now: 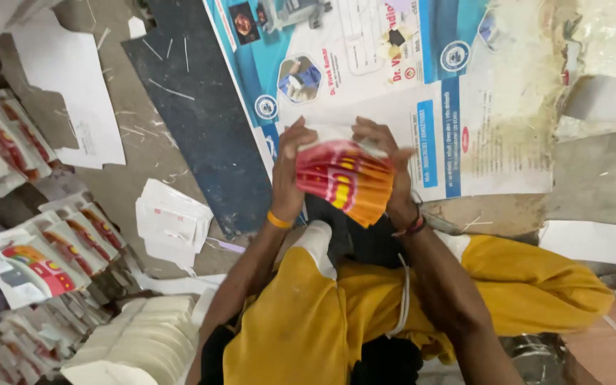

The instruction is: Folding and stacking printed paper envelopes while sitting on the floor.

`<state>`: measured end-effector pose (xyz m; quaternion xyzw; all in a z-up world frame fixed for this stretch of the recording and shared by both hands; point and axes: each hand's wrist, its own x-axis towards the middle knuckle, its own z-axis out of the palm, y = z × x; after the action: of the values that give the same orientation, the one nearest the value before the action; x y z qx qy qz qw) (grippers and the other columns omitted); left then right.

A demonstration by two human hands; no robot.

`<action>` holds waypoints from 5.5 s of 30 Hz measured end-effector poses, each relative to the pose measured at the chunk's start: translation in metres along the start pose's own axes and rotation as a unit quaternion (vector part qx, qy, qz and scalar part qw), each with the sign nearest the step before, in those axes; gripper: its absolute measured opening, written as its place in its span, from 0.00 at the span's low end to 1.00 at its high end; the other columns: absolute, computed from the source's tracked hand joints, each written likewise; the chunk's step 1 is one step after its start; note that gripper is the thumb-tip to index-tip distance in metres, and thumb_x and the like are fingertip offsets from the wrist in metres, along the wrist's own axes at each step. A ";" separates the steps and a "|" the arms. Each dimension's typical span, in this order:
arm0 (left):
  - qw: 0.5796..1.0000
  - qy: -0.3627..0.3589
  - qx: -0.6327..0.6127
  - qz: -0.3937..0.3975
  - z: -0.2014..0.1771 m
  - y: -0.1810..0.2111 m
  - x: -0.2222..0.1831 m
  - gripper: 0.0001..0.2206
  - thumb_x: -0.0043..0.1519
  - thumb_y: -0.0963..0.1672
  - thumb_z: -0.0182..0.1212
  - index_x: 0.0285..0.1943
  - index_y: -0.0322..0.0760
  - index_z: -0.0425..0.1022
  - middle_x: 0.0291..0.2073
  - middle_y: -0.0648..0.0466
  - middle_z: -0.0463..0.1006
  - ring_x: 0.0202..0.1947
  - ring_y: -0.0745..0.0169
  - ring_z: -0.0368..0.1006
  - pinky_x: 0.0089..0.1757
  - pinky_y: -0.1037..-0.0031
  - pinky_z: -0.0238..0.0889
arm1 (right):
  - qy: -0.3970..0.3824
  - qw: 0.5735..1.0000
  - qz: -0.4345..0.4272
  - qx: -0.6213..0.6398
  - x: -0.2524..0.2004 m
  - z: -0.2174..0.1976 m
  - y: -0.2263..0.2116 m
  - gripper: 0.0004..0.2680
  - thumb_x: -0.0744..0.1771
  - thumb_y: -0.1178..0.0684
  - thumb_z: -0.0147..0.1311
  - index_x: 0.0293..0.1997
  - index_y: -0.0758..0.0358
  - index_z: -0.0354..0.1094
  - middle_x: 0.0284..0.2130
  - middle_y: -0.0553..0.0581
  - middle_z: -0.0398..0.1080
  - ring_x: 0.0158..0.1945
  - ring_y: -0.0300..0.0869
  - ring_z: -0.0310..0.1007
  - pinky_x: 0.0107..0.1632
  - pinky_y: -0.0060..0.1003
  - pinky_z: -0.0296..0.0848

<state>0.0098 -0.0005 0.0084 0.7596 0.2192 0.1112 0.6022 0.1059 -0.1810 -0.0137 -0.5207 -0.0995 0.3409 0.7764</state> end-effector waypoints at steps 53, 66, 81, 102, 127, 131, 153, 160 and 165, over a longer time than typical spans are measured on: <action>0.970 0.097 -0.170 -0.144 0.018 -0.012 -0.021 0.23 0.70 0.49 0.37 0.58 0.30 0.75 0.41 0.48 0.77 0.43 0.60 0.72 0.49 0.72 0.66 | -0.288 0.517 -0.225 -0.774 -0.002 0.057 -0.138 0.09 0.65 0.57 0.51 0.48 0.67 0.65 0.42 0.66 0.71 0.36 0.50 0.72 0.37 0.43 0.70; 0.935 -0.141 -0.271 -0.182 0.014 0.046 0.024 0.22 0.59 0.44 0.69 0.57 0.18 0.76 0.43 0.42 0.84 0.41 0.59 0.79 0.43 0.71 0.73 | 0.134 0.969 0.027 -0.208 -0.022 -0.016 -0.120 0.11 0.66 0.60 0.61 0.51 0.71 0.72 0.41 0.56 0.78 0.43 0.36 0.74 0.46 0.33 0.74; 0.786 -0.377 -0.303 -0.385 -0.006 -0.019 0.026 0.25 0.59 0.45 0.68 0.63 0.26 0.71 0.51 0.49 0.81 0.50 0.64 0.76 0.53 0.74 0.69 | -0.048 0.827 0.234 -0.509 0.032 -0.001 -0.088 0.13 0.63 0.46 0.62 0.44 0.64 0.75 0.35 0.62 0.78 0.37 0.48 0.80 0.43 0.41 0.75; 0.883 -0.223 -0.243 -0.333 -0.002 -0.019 0.006 0.25 0.54 0.41 0.71 0.61 0.22 0.74 0.47 0.46 0.84 0.45 0.57 0.79 0.47 0.69 0.73 | 0.156 0.765 -0.209 -0.588 0.000 0.006 -0.093 0.38 0.54 0.46 0.70 0.66 0.78 0.52 0.56 0.76 0.61 0.59 0.61 0.61 0.59 0.48 0.64; 0.939 -0.126 -0.281 -0.155 0.082 -0.062 0.049 0.27 0.62 0.42 0.64 0.69 0.36 0.55 0.52 0.55 0.68 0.52 0.67 0.69 0.53 0.73 0.67 | -0.082 0.724 -0.103 -0.677 0.046 0.010 -0.177 0.07 0.64 0.64 0.58 0.44 0.63 0.68 0.34 0.61 0.70 0.34 0.55 0.75 0.33 0.46 0.72; 0.908 -0.246 -0.278 -0.194 0.049 -0.023 0.109 0.18 0.70 0.43 0.67 0.61 0.21 0.71 0.42 0.47 0.82 0.40 0.58 0.77 0.42 0.67 0.70 | 0.088 0.813 -0.123 -0.563 0.035 -0.012 -0.148 0.06 0.67 0.62 0.64 0.44 0.66 0.71 0.35 0.59 0.73 0.36 0.51 0.75 0.37 0.42 0.73; 0.806 -0.328 0.453 0.192 0.085 0.003 0.134 0.60 0.42 0.67 0.73 0.86 0.62 0.45 0.82 0.43 0.34 0.77 0.24 0.24 0.65 0.22 0.21 | 0.103 0.962 0.225 -0.119 0.092 -0.091 -0.138 0.06 0.67 0.51 0.60 0.45 0.59 0.73 0.36 0.57 0.79 0.34 0.41 0.81 0.39 0.37 0.79; 0.800 -0.360 0.458 0.145 0.090 0.006 0.144 0.60 0.37 0.67 0.71 0.82 0.64 0.45 0.80 0.44 0.32 0.77 0.25 0.23 0.65 0.23 0.21 | -0.014 0.716 0.033 -0.697 0.120 -0.106 -0.098 0.12 0.67 0.44 0.60 0.27 0.58 0.72 0.19 0.60 0.73 0.23 0.56 0.74 0.26 0.51 0.71; 0.808 -0.352 0.440 0.169 0.080 0.003 0.136 0.60 0.40 0.67 0.72 0.83 0.64 0.45 0.81 0.44 0.32 0.77 0.24 0.23 0.66 0.25 0.21 | -0.027 0.587 -0.098 -0.804 0.114 -0.100 -0.085 0.08 0.67 0.48 0.59 0.32 0.59 0.71 0.18 0.57 0.70 0.19 0.49 0.71 0.24 0.46 0.69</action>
<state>0.1643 -0.0066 -0.0216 0.9553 -0.1143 -0.1727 0.2109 0.2784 -0.2019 -0.0060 -0.9103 -0.4042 0.0581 0.0677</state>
